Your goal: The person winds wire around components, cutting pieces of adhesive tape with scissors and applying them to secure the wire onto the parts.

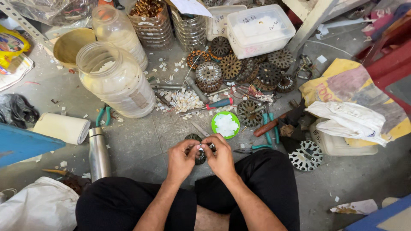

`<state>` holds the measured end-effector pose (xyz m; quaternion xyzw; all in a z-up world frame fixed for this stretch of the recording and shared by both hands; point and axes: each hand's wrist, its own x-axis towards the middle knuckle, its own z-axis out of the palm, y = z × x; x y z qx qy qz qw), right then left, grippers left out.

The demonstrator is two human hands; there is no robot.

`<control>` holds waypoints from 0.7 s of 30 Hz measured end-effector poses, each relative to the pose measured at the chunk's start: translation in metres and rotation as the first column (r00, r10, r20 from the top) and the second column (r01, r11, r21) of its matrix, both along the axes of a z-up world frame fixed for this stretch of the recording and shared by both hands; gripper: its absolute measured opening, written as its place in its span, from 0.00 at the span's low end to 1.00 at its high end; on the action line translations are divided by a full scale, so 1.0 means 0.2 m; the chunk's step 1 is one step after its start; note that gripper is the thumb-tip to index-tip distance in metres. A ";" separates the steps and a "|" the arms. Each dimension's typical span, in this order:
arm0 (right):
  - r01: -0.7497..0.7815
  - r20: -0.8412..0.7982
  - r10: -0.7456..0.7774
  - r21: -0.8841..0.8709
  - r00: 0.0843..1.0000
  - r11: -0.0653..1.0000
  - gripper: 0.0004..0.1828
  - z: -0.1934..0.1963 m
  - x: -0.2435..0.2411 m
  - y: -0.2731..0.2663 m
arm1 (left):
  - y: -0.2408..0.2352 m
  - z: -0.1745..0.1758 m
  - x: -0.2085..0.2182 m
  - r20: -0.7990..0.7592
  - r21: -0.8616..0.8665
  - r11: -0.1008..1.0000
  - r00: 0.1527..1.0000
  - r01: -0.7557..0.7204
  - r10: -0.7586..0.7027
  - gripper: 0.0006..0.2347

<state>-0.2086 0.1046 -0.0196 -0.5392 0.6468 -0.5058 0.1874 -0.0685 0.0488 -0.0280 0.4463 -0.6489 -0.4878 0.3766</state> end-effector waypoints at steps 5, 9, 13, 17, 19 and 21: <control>-0.020 0.007 0.019 0.195 1.000 0.981 0.04 0.04 0.03 -0.01 | -0.03 0.03 0.05 0.096 -0.185 0.981 0.994 0.066 -0.049 0.03; -0.060 -0.058 0.070 0.148 0.996 0.987 0.03 -0.05 0.04 -0.01 | -0.02 0.00 0.08 0.067 -0.239 0.963 0.992 0.122 -0.109 0.03; -0.077 0.058 0.069 0.147 0.996 0.986 0.04 -0.19 0.00 -0.03 | -0.02 -0.03 0.07 -0.123 -0.303 0.952 0.990 0.032 -0.072 0.05; -0.129 0.502 0.012 0.199 0.865 0.971 0.04 -0.28 -0.02 -0.02 | -0.04 -0.01 0.09 -0.185 -0.109 0.994 0.982 0.005 -0.026 0.07; -0.148 0.498 0.012 0.236 0.867 0.960 0.04 -0.27 -0.02 0.01 | -0.06 0.02 0.12 -0.204 -0.024 0.999 0.978 0.048 -0.052 0.10; -0.154 0.528 0.006 0.237 0.849 0.959 0.04 -0.25 -0.01 0.02 | -0.08 0.04 0.14 -0.205 0.007 0.995 0.974 0.104 -0.100 0.10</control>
